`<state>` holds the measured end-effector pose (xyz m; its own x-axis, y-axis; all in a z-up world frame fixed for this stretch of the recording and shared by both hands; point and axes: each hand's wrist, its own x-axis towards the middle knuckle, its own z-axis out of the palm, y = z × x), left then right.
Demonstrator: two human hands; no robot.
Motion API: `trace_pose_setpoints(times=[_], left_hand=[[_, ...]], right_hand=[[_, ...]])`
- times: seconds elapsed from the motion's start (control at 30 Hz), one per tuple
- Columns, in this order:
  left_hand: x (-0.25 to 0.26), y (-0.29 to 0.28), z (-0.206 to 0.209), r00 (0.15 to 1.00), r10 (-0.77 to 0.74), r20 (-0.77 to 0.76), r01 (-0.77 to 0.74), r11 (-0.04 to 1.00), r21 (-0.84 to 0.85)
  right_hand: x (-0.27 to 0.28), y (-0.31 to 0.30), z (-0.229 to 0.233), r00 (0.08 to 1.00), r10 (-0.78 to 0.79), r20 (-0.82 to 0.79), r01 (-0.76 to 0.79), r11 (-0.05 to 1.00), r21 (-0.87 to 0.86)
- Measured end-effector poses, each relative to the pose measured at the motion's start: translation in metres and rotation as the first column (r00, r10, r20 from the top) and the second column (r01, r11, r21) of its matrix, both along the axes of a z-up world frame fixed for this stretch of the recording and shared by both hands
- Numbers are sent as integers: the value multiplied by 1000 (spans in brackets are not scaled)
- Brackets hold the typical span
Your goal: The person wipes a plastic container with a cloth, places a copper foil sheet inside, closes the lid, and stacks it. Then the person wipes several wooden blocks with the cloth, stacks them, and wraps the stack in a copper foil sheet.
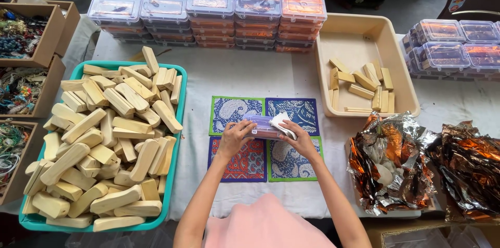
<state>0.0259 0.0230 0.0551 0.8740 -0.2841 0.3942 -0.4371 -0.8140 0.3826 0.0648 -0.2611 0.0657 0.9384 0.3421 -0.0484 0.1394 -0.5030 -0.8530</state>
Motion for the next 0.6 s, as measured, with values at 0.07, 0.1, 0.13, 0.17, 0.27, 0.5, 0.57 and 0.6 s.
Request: trace_pose_setpoints(times=[0.07,0.1,0.13,0.17,0.27,0.5,0.57,0.6], left_hand=[[0,1,-1,1000,1,-2,-1,1000,1],[0,2,-1,1000,-4,1,4,1000,1],[1,2,-2,1000,-8,3,8,1000,1],[1,2,-3,1000,-8,0,8,1000,0],[6,2,-5,1000,-17,-18,17,1000,7],[19,3,0,999,-27,-41,27,1000,15],[23,2,-1,998,-29,-54,30,999,12],[24,2,-2,998,-27,-58,28,1000,10]], right_hand=[[-1,1,4,1000,1,24,-1,999,-32],[-1,2,5,999,2,41,0,998,-56],[-2,2,5,998,3,57,2,997,-80],[-3,3,5,999,3,55,1,997,-81],[-3,6,4,997,-21,78,25,998,-52],[8,11,1,988,-91,122,87,995,37],[11,10,-1,987,-96,125,92,995,42],[13,9,-2,987,-84,140,78,996,47]])
